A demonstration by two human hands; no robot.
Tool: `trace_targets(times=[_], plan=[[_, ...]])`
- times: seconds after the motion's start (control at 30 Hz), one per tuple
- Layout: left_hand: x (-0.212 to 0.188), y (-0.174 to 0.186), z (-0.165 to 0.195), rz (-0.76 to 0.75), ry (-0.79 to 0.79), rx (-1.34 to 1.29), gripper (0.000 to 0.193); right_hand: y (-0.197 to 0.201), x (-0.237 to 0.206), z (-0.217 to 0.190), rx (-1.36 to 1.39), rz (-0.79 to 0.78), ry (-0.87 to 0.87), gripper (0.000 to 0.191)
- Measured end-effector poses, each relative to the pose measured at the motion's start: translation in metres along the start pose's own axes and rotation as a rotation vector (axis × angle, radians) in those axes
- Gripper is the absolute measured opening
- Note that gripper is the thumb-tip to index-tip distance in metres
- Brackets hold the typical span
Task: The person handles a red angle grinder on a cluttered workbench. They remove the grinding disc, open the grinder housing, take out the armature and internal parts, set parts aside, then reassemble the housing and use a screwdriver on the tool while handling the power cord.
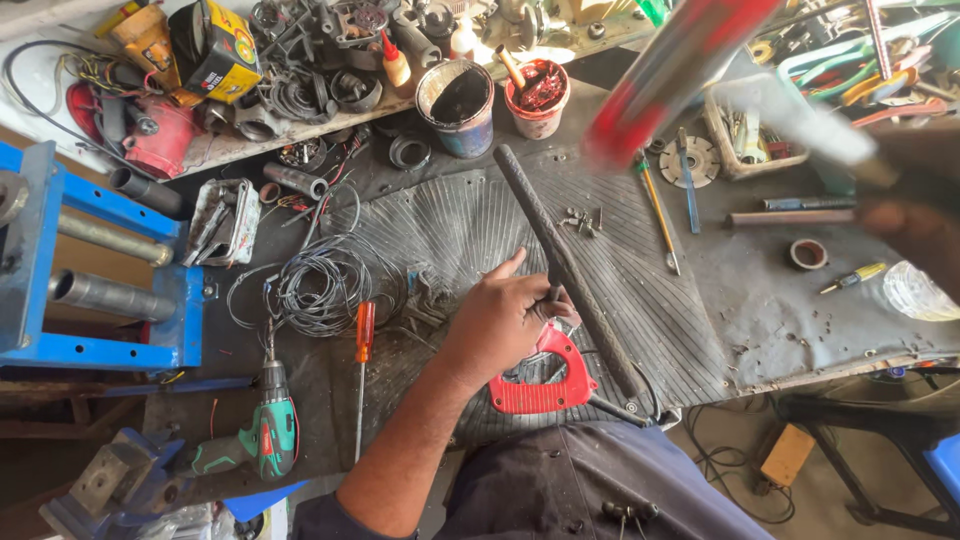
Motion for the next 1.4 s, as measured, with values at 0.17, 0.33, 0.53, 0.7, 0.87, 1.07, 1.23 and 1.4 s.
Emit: trace_targets(times=[0.17, 0.33, 0.53, 0.7, 0.87, 1.07, 1.23, 1.4], plan=[[0.003, 0.002, 0.004, 0.001, -0.032, -0.033, 0.011, -0.032, -0.045, 0.026, -0.267, 0.289, -0.012, 0.028], [-0.001, 0.006, 0.006, 0.019, -0.057, -0.034, 0.017, -0.114, -0.092, 0.057, -0.332, 0.265, -0.384, 0.054], [-0.001, 0.005, 0.006, 0.006, -0.063, -0.059, 0.017, -0.124, -0.090, 0.044, -0.537, 0.346, -0.287, 0.049], [0.000, 0.011, 0.009, 0.048, -0.095, -0.031, 0.016, -0.114, -0.057, -0.053, 0.103, 0.350, 0.096, 0.073], [-0.002, 0.015, 0.004, 0.080, -0.090, -0.060, 0.011, -0.145, -0.026, -0.156, 1.181, 0.063, 0.438, 0.088], [-0.004, 0.008, -0.005, 0.034, -0.120, 0.015, 0.009, -0.173, -0.025, -0.174, 1.190, 0.309, 0.256, 0.064], [-0.010, -0.001, 0.003, -0.008, -0.286, 0.114, 0.025, -0.194, 0.007, -0.152, 1.502, 0.091, -0.144, 0.062], [-0.009, 0.006, -0.009, 0.070, -0.202, 0.025, 0.026, -0.195, 0.001, -0.142, 1.185, 0.293, -0.207, 0.050]])
Point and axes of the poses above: each hand's wrist, its own x-axis towards the middle knuckle, its own y-axis out of the back of the hand, z = x × y, the point moved 9 cm from there along x, towards the middle knuckle, and after that the axes turned 3 degrees about x, right-handed, at the moved point
